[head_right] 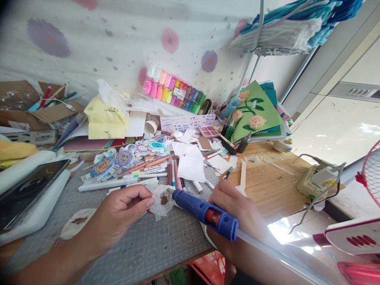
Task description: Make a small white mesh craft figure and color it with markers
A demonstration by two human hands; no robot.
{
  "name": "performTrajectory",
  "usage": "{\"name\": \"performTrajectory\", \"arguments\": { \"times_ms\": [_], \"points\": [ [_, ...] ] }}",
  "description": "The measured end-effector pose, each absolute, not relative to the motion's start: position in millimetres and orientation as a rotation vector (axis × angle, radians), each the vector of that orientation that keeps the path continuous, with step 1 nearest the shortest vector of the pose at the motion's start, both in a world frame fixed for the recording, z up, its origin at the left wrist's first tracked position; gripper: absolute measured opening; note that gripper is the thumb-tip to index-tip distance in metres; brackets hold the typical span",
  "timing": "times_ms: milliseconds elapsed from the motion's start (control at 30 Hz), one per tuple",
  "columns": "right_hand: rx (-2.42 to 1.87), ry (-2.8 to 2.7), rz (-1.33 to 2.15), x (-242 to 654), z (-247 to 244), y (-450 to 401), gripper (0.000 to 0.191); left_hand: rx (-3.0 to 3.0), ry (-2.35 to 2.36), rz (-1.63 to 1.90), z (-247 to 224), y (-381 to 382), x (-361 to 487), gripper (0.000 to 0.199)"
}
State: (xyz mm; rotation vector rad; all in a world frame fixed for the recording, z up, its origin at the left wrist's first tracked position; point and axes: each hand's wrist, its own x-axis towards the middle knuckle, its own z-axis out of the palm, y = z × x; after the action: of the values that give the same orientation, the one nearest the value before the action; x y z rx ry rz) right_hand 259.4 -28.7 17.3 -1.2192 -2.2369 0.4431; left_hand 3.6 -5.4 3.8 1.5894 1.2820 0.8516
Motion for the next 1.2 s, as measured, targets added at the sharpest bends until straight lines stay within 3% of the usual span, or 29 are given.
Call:
{"name": "performTrajectory", "arguments": {
  "times_ms": [800, 933, 1033, 1200],
  "points": [
    [-1.31, -2.163, 0.474, 257.1, 35.8, -25.2, 0.01, 1.543, 1.215, 0.832, -1.1, -2.1, 1.2, 0.022],
    [-1.277, -1.974, 0.588, 280.7, 32.2, -17.4, 0.003, 1.461, 1.145, 0.857, -2.9, -1.2, 0.9, 0.021],
    [-1.435, -1.487, 0.594, 323.7, 18.4, 1.2, 0.021, 1.386, 1.104, 0.877, -6.1, -0.9, 0.5, 0.021],
    [-1.757, -1.08, 0.471, 406.4, -1.8, 33.3, 0.024, 1.276, 1.083, 0.866, -9.3, 0.3, 0.1, 0.023]
  ]
}}
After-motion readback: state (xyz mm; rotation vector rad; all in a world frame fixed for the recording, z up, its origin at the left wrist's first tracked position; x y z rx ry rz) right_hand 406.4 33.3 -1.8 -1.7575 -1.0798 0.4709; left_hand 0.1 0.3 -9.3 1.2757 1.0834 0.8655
